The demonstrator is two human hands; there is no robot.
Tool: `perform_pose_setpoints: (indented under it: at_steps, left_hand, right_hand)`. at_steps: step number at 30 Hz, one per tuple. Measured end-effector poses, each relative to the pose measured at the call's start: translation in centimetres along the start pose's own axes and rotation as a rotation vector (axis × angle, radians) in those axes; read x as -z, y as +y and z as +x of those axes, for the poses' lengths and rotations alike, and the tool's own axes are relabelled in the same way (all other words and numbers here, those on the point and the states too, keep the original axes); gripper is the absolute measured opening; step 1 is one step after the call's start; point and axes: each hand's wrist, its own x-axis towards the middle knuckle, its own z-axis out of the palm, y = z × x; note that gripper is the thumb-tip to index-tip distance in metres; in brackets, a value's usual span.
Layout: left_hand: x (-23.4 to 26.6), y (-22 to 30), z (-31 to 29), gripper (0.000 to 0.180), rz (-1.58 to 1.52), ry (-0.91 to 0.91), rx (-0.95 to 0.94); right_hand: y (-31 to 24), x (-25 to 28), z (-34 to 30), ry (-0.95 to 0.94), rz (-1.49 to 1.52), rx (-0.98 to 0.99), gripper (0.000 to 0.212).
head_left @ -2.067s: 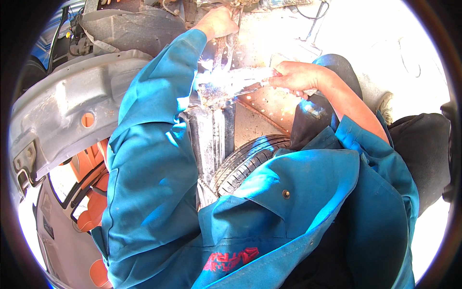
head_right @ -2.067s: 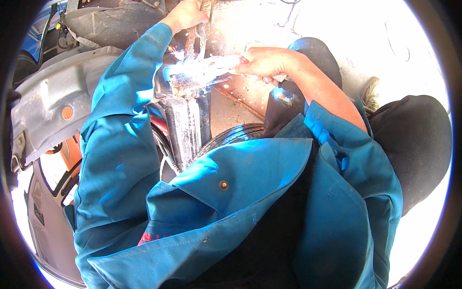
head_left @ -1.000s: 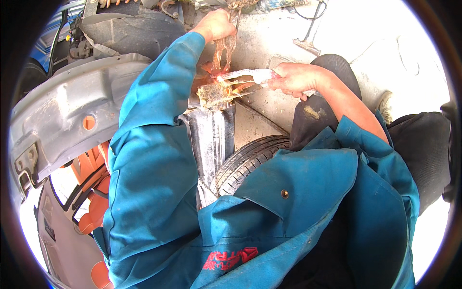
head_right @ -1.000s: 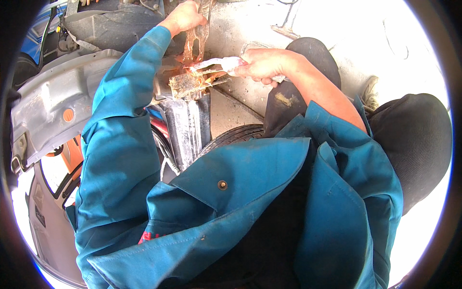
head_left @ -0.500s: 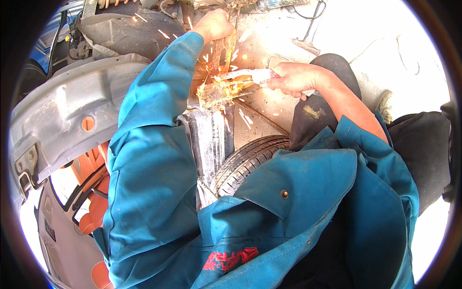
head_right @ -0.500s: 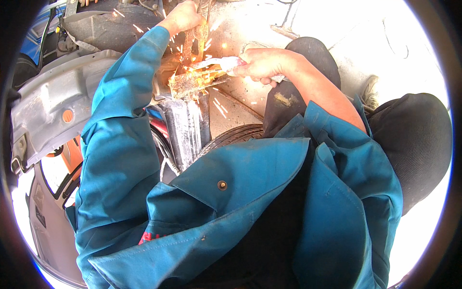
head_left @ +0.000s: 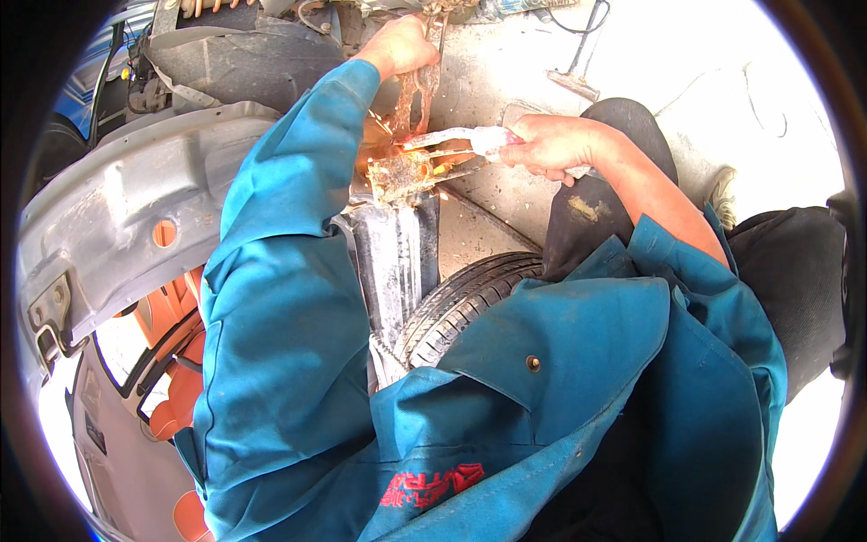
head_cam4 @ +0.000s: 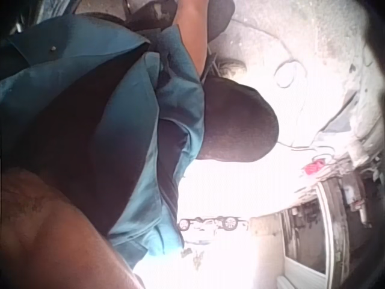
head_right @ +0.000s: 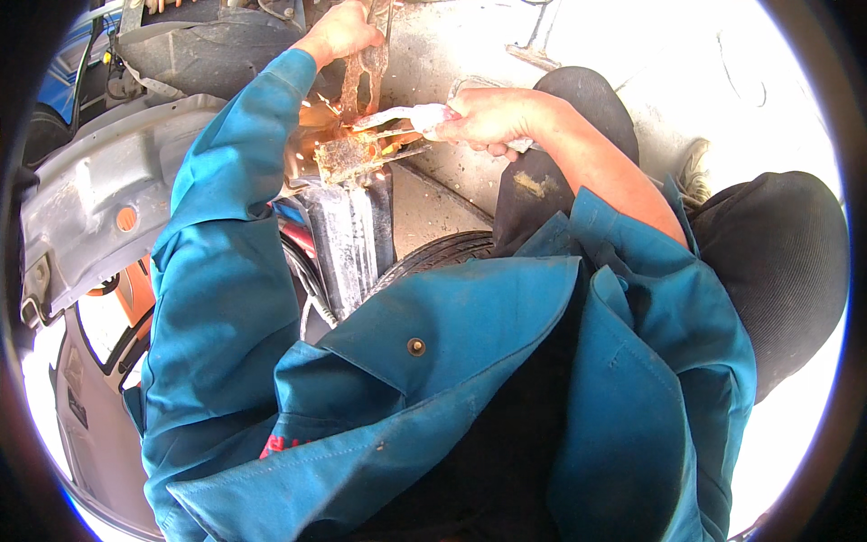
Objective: The person welds a metal component attached to a vehicle's suspension area, producing sparks. Then the person walks to a nearby area and attaches a heavy chain to the vehicle's wheel hub and a metal beam, securing it in place.
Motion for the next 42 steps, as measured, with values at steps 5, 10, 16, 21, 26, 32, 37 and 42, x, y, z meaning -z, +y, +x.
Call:
perform_pose_setpoints:
  at_steps: [5, 10, 16, 21, 26, 32, 37, 42]
  left_hand:
    - [0.5, 0.4, -0.2, 0.046, 0.029, -0.052, 0.016]
    - [0.5, 0.5, -0.2, 0.046, 0.055, -0.050, 0.000]
    - [0.5, 0.5, -0.2, 0.046, 0.018, -0.057, 0.025]
    - [0.6, 0.4, -0.1, 0.046, 0.014, -0.069, -0.008]
    - [0.1, 0.1, 0.5, 0.047, 0.066, -0.053, 0.006]
    - [-0.1, -0.3, 0.7, 0.044, 0.054, -0.051, -0.032]
    - [0.1, -0.2, 0.7, 0.043, 0.072, -0.052, -0.043]
    - [0.2, -0.3, 0.8, 0.042, 0.032, -0.106, 0.019]
  right_hand:
    - [-0.2, 0.0, -0.2, 0.025, -0.024, 0.003, 0.036]
    - [-0.2, 0.0, -0.3, 0.031, -0.035, 0.013, 0.036]
    - [-0.3, -0.1, -0.3, 0.014, 0.012, -0.006, 0.038]
    - [0.0, 0.0, -0.2, 0.022, 0.009, 0.012, 0.039]
    - [0.2, 0.1, -0.1, 0.007, 0.012, 0.030, 0.046]
    - [-0.2, 0.2, -0.5, 0.031, -0.041, 0.027, 0.048]
    - [-0.1, 0.2, -0.5, 0.030, -0.047, 0.036, 0.047]
    - [0.3, 0.0, 0.0, 0.038, -0.021, -0.014, 0.044]
